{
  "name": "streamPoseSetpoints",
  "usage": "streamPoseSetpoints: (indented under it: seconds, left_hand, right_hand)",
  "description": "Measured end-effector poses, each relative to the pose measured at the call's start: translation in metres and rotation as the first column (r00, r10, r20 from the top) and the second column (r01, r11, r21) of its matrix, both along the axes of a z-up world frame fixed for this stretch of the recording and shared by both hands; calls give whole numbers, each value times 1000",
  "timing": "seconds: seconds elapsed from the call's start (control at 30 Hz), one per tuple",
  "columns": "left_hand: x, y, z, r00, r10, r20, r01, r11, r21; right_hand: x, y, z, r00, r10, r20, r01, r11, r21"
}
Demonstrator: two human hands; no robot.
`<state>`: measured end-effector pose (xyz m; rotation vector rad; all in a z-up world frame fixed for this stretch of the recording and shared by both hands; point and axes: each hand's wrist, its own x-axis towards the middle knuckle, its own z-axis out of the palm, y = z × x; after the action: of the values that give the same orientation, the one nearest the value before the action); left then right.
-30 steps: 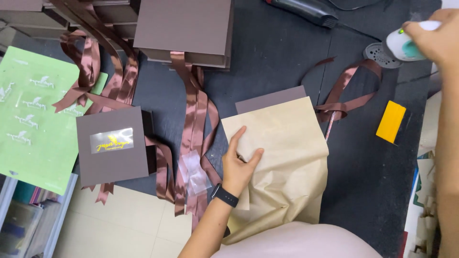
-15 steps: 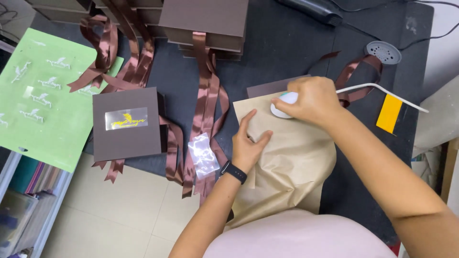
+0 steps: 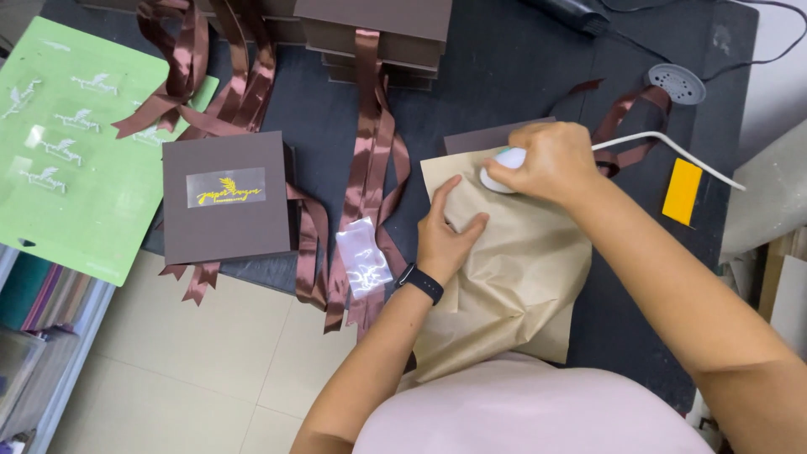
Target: Applying decorative logos to gift box lids using transfer stickers and a small heat press tool
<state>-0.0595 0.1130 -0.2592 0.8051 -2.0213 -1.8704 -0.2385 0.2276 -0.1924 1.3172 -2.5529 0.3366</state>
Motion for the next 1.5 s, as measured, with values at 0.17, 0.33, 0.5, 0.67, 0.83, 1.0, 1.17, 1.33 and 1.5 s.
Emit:
streamPoseSetpoints:
  seconds: [0.17, 0.33, 0.5, 0.67, 0.83, 1.0, 1.17, 1.33, 1.5]
  left_hand:
    - [-3, -2, 10, 1000, -21, 2, 21, 999, -31]
    - [-1, -6, 1, 997, -57, 47, 62, 992, -113]
    - [-12, -12, 45, 991, -117, 66, 126, 629, -767]
    - [-26, -24, 43, 934, -218, 285, 358, 618, -700]
    - [-25, -28, 37, 908, -259, 329, 406, 733, -546]
    - [-29, -29, 26, 927, -242, 287, 358, 797, -487]
    - [-31, -32, 22, 936, -237, 259, 337, 811, -478]
    - [-29, -34, 30, 924, -275, 267, 369, 825, -427]
    - [-27, -33, 30, 920, -293, 260, 381, 825, -418]
  right_hand:
    - [0, 13, 14, 998, 2, 57, -4, 999, 38]
    - [-19, 17, 3, 996, -80, 23, 79, 995, 55]
    - [-23, 15, 0, 994, -107, 30, 105, 992, 67]
    - [-41, 20, 7, 991, -128, 43, 125, 990, 68]
    - [-26, 28, 29, 983, -161, 93, 158, 987, 37]
    - [19, 18, 20, 996, -23, 85, 22, 1000, 12]
    - [7, 3, 0, 999, -1, 44, 1, 1000, -17]
    - [5, 7, 0, 999, -10, 37, 9, 999, 33]
    - [-1, 3, -3, 999, -33, -14, 33, 998, 59]
